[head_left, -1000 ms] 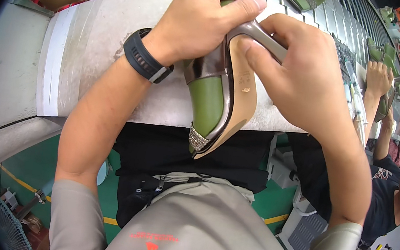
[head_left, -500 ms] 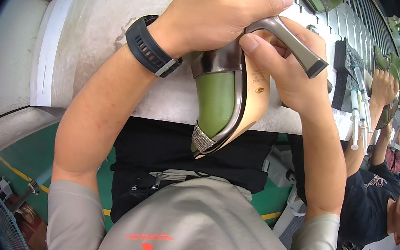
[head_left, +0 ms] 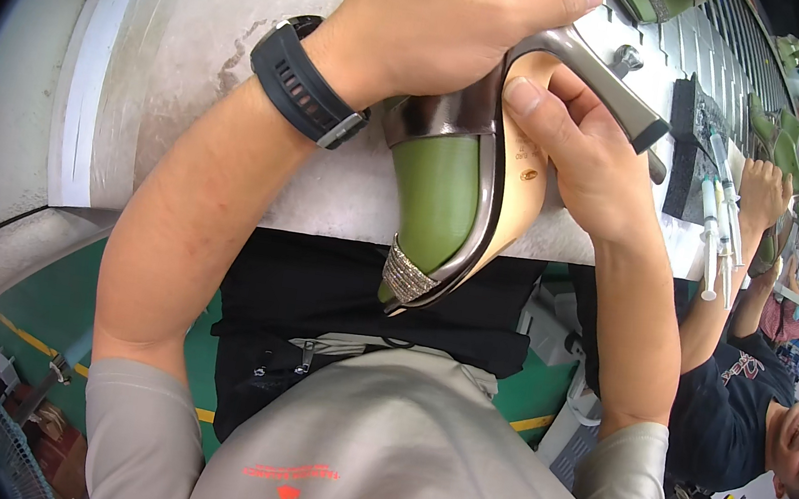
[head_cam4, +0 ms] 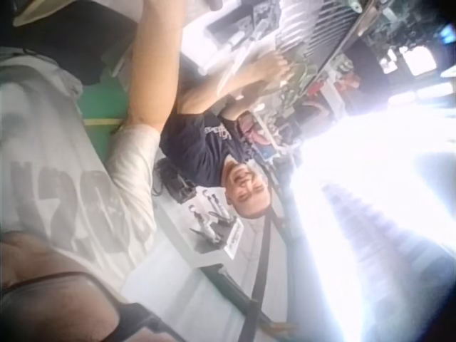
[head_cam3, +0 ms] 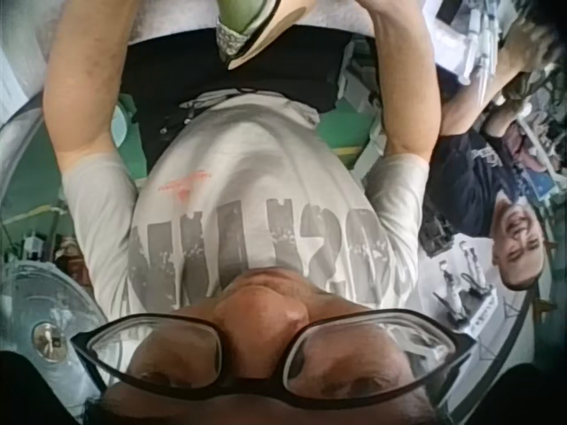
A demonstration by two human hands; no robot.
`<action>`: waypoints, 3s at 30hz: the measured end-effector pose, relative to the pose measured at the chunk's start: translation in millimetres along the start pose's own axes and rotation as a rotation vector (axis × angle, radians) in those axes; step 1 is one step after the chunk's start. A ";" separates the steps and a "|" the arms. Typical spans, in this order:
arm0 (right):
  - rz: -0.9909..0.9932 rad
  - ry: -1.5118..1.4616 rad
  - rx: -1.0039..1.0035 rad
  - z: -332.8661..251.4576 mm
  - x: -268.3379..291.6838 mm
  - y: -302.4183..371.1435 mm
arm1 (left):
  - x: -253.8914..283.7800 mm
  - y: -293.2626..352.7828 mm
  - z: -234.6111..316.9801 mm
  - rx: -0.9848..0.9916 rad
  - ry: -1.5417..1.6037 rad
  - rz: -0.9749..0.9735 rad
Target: The person attaches soles and heels to shoes on a production line. They use a hammer to tap the edges of the shoe upper and heel into place, apply adhesive using a syringe, and then press a sole onto the bottom of the shoe by hand.
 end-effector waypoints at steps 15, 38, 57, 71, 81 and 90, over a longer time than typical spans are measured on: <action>-0.126 -0.104 -0.051 7.4 7.6 8.7 | -8.6 -2.1 -16.3 0.073 -0.059 0.110; 0.083 0.055 -0.097 -22.6 -16.7 33.2 | -3.0 -4.6 -25.6 -0.007 -0.206 0.080; 0.144 0.836 0.416 -67.1 -25.6 -0.8 | 66.6 117.6 26.9 -0.149 -0.333 0.297; 0.096 0.926 0.812 -49.9 -50.5 6.5 | 50.3 151.1 36.2 -0.265 -0.602 0.057; 0.122 0.880 0.792 -52.3 -54.7 6.2 | 48.6 149.7 28.1 -0.352 -0.615 0.046; -0.198 1.087 0.540 -85.0 -40.6 -14.1 | 23.2 165.0 13.7 -0.373 -0.686 0.204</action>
Point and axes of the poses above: each hand's wrist, its own y-axis away from the middle knuckle, its own x-axis out of the back of the hand, z = x × y, the point moved 1 cm from there along -y, towards the middle knuckle, and after that the axes turned 11 degrees about y, right-handed, at the moved point
